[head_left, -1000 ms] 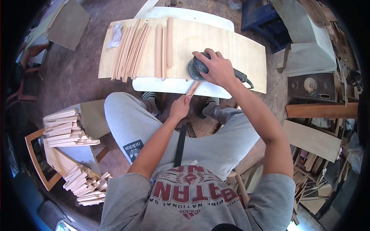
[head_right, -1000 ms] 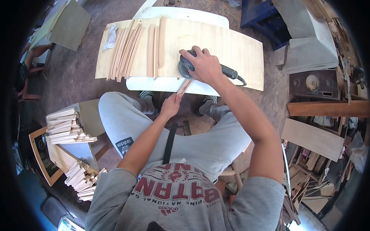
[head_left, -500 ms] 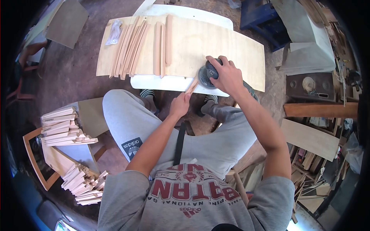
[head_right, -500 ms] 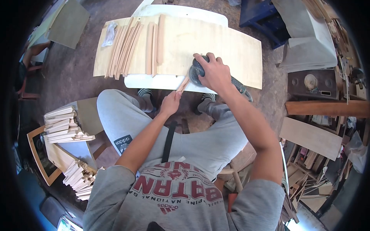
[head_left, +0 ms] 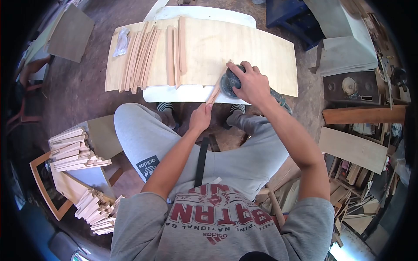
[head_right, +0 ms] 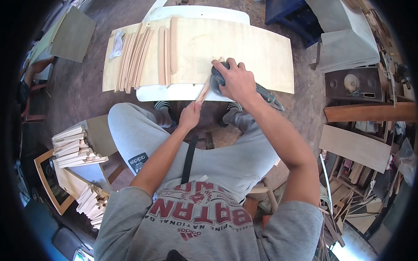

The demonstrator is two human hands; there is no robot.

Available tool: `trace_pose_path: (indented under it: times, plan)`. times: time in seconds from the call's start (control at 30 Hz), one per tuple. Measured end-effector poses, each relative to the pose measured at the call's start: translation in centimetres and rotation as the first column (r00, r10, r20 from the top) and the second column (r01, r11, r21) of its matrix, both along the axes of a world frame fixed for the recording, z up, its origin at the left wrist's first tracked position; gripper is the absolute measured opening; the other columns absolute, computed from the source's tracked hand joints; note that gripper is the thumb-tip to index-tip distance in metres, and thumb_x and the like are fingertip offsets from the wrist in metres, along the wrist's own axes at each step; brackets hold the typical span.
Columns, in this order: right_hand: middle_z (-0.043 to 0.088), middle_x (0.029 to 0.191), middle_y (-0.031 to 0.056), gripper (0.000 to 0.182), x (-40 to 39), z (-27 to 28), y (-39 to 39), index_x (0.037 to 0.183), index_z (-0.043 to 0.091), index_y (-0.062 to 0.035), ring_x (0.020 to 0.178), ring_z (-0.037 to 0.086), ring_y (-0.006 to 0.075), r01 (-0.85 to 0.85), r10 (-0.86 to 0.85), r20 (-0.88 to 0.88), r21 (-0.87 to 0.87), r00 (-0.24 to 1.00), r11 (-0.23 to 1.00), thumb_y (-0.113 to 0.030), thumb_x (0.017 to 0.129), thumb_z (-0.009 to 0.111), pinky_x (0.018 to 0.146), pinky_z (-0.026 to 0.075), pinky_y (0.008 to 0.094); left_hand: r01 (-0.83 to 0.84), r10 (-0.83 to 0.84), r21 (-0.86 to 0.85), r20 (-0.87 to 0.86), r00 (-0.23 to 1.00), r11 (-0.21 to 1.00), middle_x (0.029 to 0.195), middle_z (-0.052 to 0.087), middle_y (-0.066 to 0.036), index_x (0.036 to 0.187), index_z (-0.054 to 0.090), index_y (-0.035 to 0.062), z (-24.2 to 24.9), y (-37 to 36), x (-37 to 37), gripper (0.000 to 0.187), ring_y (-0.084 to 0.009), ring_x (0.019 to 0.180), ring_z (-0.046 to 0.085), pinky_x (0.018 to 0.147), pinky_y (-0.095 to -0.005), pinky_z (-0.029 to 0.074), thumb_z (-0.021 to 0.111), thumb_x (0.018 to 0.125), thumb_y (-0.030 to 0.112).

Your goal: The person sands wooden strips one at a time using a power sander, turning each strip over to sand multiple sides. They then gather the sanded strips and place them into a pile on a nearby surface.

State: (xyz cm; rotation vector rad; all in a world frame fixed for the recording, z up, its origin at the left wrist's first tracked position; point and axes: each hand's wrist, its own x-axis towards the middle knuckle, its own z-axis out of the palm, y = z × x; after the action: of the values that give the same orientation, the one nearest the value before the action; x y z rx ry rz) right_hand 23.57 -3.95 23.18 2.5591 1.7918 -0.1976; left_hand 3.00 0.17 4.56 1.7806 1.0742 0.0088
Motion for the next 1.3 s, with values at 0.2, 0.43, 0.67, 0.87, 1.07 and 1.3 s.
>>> trace_pose_path:
  times: [0.2, 0.43, 0.67, 0.87, 1.07, 1.3]
  plan:
    - [0.06, 0.134, 0.0141, 0.081, -0.7, 0.3, -0.3, 0.147, 0.052, -0.0311, 0.106, 0.069, 0.0365, 0.001, -0.001, -0.026, -0.008, 1.0, 1.0, -0.022, 0.074, 0.084, 0.079, 0.063, 0.0451, -0.002, 0.001, 0.025, 0.024, 1.0, 1.0, 0.096, 0.068, -0.033, 0.101, 0.061, 0.0014, -0.2, 0.0, -0.1, 0.047, -0.0558, 0.098, 0.062, 0.083, -0.0631, 0.047, 0.045, 0.109, 0.045]
    - [0.062, 0.126, 0.0123, 0.083, -0.3, -0.6, -0.7, 0.146, 0.052, -0.0323, 0.102, 0.069, 0.0365, -0.028, 0.027, 0.019, 0.057, 0.999, 0.998, -0.021, 0.071, 0.086, 0.071, 0.063, 0.0454, -0.003, 0.002, 0.02, 0.045, 0.999, 1.0, 0.097, 0.068, -0.033, 0.1, 0.061, 0.0016, -0.2, -0.1, -0.1, 0.048, -0.0562, 0.098, 0.062, 0.083, -0.0632, 0.047, 0.045, 0.109, 0.046]
    - [0.061, 0.131, 0.0134, 0.081, -0.1, -0.3, 0.4, 0.146, 0.053, -0.0332, 0.104, 0.069, 0.0367, -0.022, 0.022, 0.012, 0.017, 1.0, 1.0, -0.023, 0.072, 0.086, 0.076, 0.063, 0.0449, -0.013, 0.012, 0.019, 0.032, 0.999, 1.0, 0.093, 0.068, -0.03, 0.099, 0.064, 0.0014, -0.4, -0.2, -0.1, 0.048, -0.0522, 0.096, 0.065, 0.081, -0.0569, 0.05, 0.046, 0.109, 0.044]
    - [0.063, 0.126, 0.0132, 0.076, 3.4, -2.2, 3.6, 0.144, 0.054, -0.0333, 0.102, 0.07, 0.0384, 0.014, -0.028, 0.085, 0.165, 0.996, 0.986, -0.021, 0.074, 0.081, 0.073, 0.064, 0.0469, 0.007, -0.006, -0.028, 0.028, 1.0, 1.0, 0.098, 0.068, -0.033, 0.102, 0.063, 0.0017, 0.3, 0.0, -0.3, 0.047, -0.0558, 0.099, 0.062, 0.084, -0.0624, 0.047, 0.045, 0.108, 0.045]
    - [0.062, 0.126, 0.0139, 0.079, 2.8, -2.6, 4.8, 0.145, 0.053, -0.0332, 0.101, 0.07, 0.0386, -0.027, 0.019, 0.055, 0.157, 0.998, 0.987, -0.023, 0.072, 0.082, 0.072, 0.064, 0.0472, -0.008, 0.009, -0.025, 0.045, 0.999, 1.0, 0.098, 0.068, -0.033, 0.102, 0.063, 0.002, 0.1, 0.0, -0.3, 0.047, -0.0554, 0.099, 0.062, 0.084, -0.0618, 0.047, 0.045, 0.108, 0.045]
    - [0.063, 0.123, 0.0139, 0.078, -0.6, -1.9, 3.7, 0.144, 0.054, -0.0314, 0.104, 0.07, 0.0392, -0.107, 0.107, 0.011, 0.105, 0.994, 0.989, -0.024, 0.072, 0.084, 0.072, 0.063, 0.0479, -0.007, 0.007, 0.004, 0.039, 0.999, 1.0, 0.093, 0.07, -0.028, 0.098, 0.067, 0.0019, 0.0, -0.4, -0.9, 0.05, -0.0503, 0.096, 0.066, 0.083, -0.0548, 0.05, 0.045, 0.109, 0.045]
